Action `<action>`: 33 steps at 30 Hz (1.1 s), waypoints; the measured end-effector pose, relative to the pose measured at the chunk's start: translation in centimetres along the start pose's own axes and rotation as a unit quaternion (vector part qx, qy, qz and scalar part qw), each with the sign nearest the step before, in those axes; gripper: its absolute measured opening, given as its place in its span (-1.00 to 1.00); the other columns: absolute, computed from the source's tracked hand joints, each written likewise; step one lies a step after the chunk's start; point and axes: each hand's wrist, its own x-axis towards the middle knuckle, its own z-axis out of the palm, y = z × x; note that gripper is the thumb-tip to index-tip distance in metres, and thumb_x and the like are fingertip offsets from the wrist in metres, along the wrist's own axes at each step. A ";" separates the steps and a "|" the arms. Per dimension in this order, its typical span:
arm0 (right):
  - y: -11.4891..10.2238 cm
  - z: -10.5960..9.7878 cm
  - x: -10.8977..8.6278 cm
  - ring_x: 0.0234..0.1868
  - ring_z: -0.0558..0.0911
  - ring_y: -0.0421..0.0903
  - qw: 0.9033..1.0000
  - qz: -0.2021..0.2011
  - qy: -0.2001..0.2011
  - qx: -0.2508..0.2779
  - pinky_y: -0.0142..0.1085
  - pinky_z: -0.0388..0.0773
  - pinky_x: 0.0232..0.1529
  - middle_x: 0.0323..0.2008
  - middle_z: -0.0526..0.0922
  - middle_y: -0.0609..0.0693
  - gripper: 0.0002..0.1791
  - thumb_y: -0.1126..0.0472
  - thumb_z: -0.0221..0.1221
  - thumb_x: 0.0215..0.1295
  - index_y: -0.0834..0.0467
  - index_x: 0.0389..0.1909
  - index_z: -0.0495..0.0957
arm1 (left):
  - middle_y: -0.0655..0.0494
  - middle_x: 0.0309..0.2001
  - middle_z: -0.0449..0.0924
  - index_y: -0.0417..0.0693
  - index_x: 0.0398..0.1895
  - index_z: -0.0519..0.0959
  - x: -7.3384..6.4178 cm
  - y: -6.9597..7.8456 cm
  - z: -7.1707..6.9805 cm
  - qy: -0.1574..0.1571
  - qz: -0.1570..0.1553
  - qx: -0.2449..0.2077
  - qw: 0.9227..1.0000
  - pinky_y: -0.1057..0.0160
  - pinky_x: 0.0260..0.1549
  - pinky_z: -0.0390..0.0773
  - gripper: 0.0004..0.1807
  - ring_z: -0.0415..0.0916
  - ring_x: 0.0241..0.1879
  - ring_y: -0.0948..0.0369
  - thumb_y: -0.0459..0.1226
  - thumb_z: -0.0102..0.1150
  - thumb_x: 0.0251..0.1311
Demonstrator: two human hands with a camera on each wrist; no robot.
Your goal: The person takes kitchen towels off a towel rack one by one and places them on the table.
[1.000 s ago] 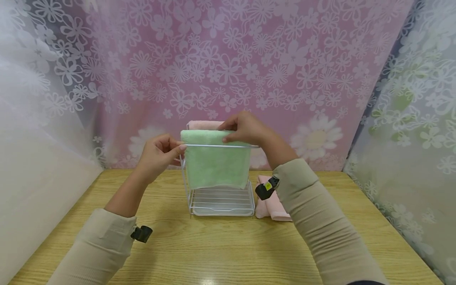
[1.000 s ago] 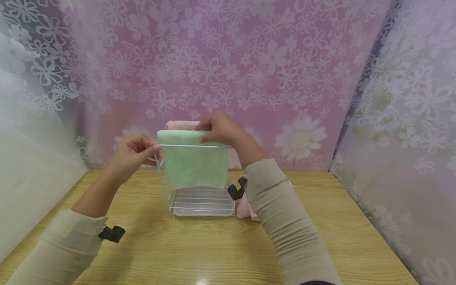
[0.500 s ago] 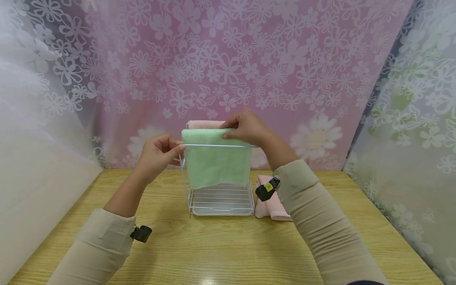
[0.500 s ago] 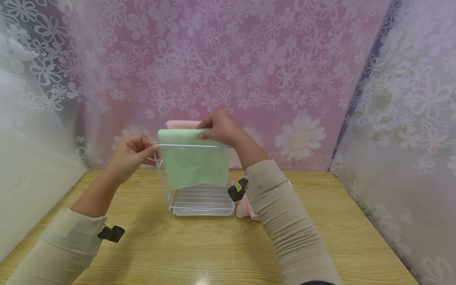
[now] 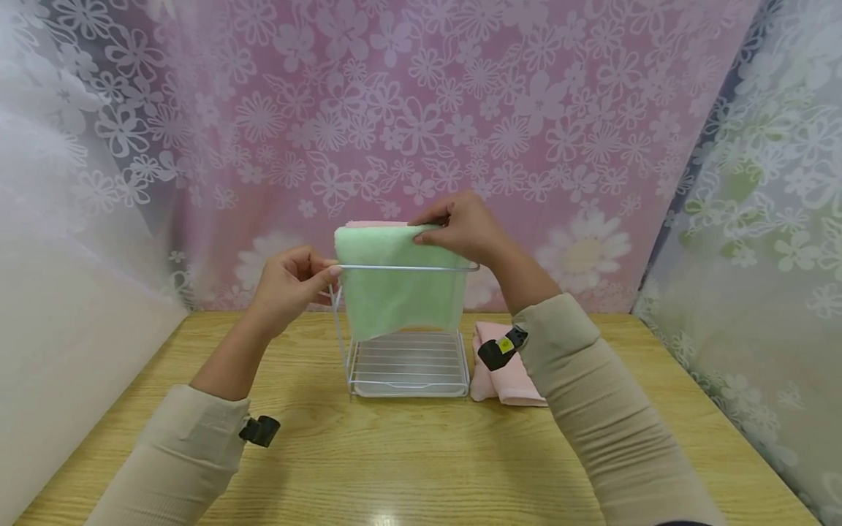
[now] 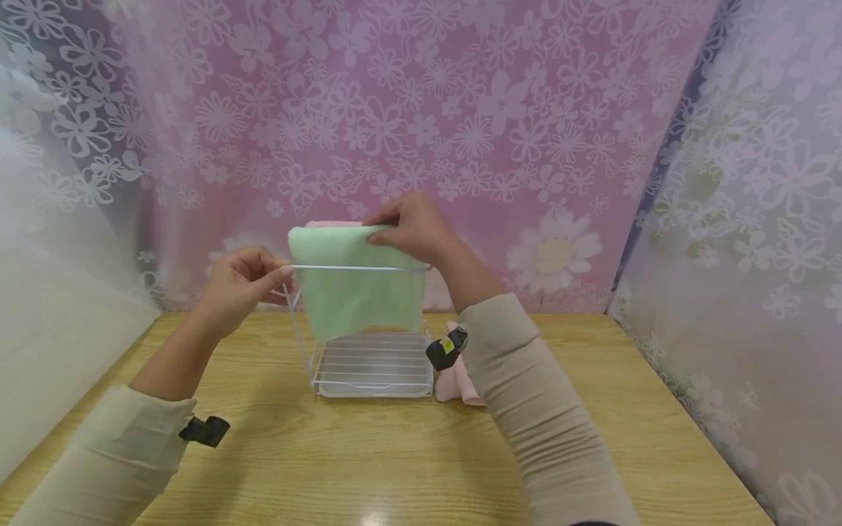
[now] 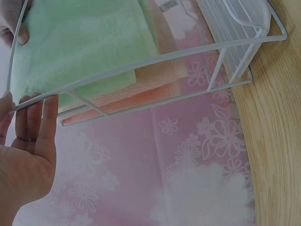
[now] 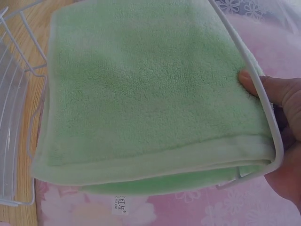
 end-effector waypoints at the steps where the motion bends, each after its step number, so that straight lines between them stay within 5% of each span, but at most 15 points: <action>1: 0.0 -0.1 -0.1 -0.31 0.69 -0.14 1.000 -0.003 0.001 0.001 -0.32 0.60 -0.32 -0.29 0.74 0.00 -0.82 0.27 0.42 0.13 0.14 -0.21 0.76 | 0.11 -0.44 0.64 -0.42 -0.31 0.50 0.0 0.0 0.0 0.000 0.001 0.001 1.000 0.11 -0.38 0.71 -0.81 0.65 -0.42 0.06 -0.38 0.20 0.31; 10: -0.6 -0.6 -0.8 -0.41 0.61 -0.12 1.000 -0.011 0.009 -0.020 -0.35 0.47 -0.46 -0.30 0.75 -0.03 -0.81 0.23 0.44 0.12 0.11 -0.22 0.77 | 0.07 -0.45 0.64 -0.43 -0.33 0.50 -0.1 0.0 0.1 -0.001 0.006 0.002 1.000 0.13 -0.39 0.71 -0.78 0.65 -0.42 0.03 -0.36 0.22 0.30; 24: -1.6 -1.2 -2.3 -0.32 0.66 -0.12 0.998 -0.055 0.003 -0.024 -0.32 0.61 -0.32 -0.27 0.74 0.01 -0.79 0.30 0.43 0.11 0.17 -0.20 0.76 | 0.10 -0.47 0.62 -0.43 -0.33 0.49 -0.1 0.2 0.1 -0.004 0.005 0.006 1.000 0.14 -0.39 0.71 -0.78 0.65 -0.43 0.06 -0.36 0.22 0.31; 33: -1.7 -1.4 -3.0 -0.29 0.65 -0.09 0.997 -0.082 -0.001 -0.007 -0.31 0.65 -0.23 -0.28 0.74 0.03 -0.80 0.34 0.43 0.09 0.20 -0.22 0.76 | -0.23 -0.42 0.60 -0.42 -0.38 0.47 -0.1 0.2 0.0 -0.003 0.011 0.015 1.000 0.18 -0.41 0.71 -0.77 0.63 -0.46 0.14 -0.36 0.21 0.31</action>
